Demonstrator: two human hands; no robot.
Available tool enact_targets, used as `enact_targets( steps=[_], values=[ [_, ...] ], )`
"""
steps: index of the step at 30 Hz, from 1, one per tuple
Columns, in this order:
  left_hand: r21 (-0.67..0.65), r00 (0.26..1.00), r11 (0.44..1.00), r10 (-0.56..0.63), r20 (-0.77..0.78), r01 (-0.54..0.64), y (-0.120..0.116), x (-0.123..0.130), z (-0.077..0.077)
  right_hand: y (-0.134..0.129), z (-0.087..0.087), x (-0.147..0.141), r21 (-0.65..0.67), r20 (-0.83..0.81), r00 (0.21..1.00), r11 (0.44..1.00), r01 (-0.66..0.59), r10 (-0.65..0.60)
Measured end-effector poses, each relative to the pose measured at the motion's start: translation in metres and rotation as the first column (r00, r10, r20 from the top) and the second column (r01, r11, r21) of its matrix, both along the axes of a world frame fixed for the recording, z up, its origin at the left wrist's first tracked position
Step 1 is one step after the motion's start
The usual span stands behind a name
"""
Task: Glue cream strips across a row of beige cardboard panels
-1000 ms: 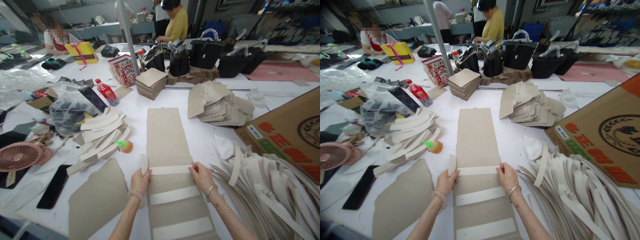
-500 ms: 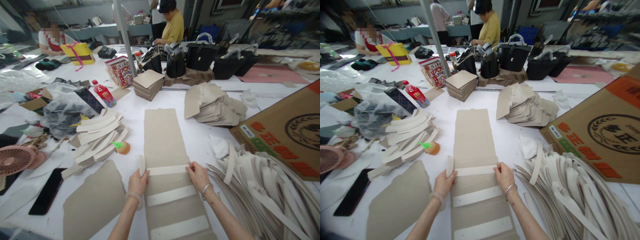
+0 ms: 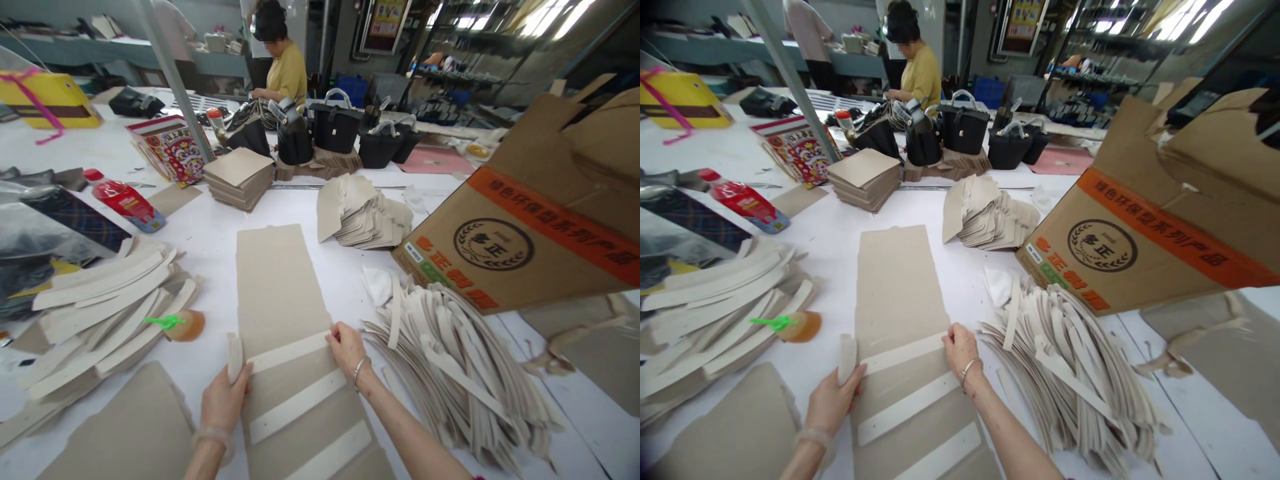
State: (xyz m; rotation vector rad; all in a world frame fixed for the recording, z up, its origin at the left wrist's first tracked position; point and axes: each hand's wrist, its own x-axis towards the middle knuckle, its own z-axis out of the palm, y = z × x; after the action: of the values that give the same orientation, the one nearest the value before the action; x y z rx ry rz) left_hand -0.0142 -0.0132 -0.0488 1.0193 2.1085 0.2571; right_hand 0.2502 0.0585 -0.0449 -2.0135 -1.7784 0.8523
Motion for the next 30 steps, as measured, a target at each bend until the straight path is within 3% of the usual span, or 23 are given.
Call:
enact_targets(
  steps=[13,23,30],
  values=[
    [-0.008,0.999,1.0,0.012,0.031,-0.012,0.002,0.002,0.009,0.001,0.0,0.002,-0.022,0.003,1.0,1.0,-0.023,0.023],
    [0.024,0.999,1.0,-0.016,-0.04,0.017,0.003,0.007,0.014,0.0,0.003,0.001,0.001,0.05,0.998,0.999,-0.047,0.047],
    [0.03,0.989,0.999,-0.027,-0.142,0.032,0.002,0.007,0.012,-0.006,0.009,-0.003,-0.017,0.231,0.952,0.979,-0.202,0.2]
  ],
)
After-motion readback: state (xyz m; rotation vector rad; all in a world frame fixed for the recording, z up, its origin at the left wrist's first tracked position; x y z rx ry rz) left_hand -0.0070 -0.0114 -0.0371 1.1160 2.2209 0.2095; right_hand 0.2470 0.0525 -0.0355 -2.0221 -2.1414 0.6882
